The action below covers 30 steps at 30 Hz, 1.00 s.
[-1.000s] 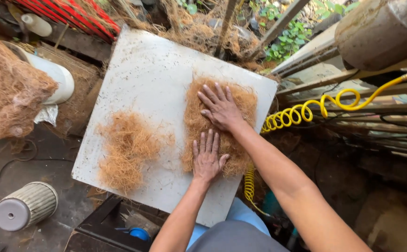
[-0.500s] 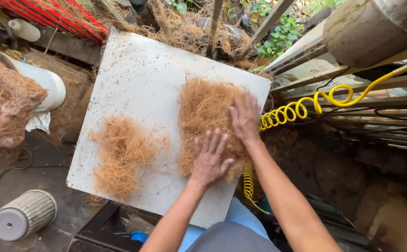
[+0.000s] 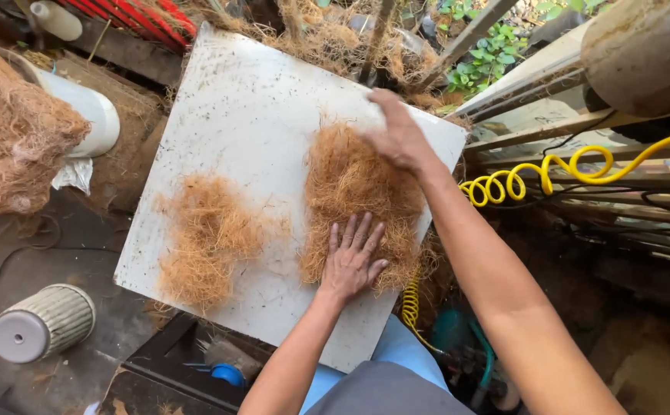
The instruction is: The person gathers two piles of coconut fiber on a white board, presses and shapes them into a single mat, then uses a spray gun to apply a white substance across the surface. The person finishes by using a hair dryer to dry the treated fiber mat.
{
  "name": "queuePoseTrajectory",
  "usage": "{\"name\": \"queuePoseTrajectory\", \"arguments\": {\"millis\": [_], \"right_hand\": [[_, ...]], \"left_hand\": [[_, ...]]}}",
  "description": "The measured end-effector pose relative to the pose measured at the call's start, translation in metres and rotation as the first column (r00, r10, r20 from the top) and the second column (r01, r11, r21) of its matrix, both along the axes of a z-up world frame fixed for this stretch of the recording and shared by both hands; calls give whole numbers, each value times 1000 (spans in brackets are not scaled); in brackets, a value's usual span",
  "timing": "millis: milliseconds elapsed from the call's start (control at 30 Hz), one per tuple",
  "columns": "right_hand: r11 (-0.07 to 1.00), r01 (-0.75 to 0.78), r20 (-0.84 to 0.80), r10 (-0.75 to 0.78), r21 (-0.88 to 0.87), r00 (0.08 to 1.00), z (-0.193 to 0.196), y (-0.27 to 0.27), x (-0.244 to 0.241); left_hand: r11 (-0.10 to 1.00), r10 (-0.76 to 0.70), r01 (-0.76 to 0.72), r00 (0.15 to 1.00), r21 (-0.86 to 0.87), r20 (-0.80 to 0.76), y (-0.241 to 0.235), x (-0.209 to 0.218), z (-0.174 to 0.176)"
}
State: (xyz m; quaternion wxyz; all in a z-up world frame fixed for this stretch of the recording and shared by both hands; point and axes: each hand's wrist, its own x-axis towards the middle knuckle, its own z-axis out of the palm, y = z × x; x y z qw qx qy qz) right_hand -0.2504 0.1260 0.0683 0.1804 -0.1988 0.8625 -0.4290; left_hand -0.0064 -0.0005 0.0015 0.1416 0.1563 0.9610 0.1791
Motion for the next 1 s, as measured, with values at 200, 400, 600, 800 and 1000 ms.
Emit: {"name": "queuePoseTrajectory", "arguments": {"millis": [200, 400, 600, 800, 1000], "right_hand": [[879, -384, 167, 349, 282, 922, -56, -39, 2], [999, 37, 217, -42, 26, 975, 34, 3, 9], [903, 424, 254, -426, 67, 868, 44, 58, 64], [849, 527, 294, -495, -38, 818, -12, 34, 84], [705, 686, 104, -680, -180, 726, 2, 69, 143]], "left_hand": [[1000, -20, 21, 998, -14, 55, -3, -2, 8], [906, 209, -71, 932, 417, -297, -17, -15, 17], [722, 539, -387, 834, 573, -117, -53, -117, 90], [774, 451, -483, 874, 409, 179, -40, -141, 47], [802, 531, -354, 792, 481, -302, -93, -86, 91]]}}
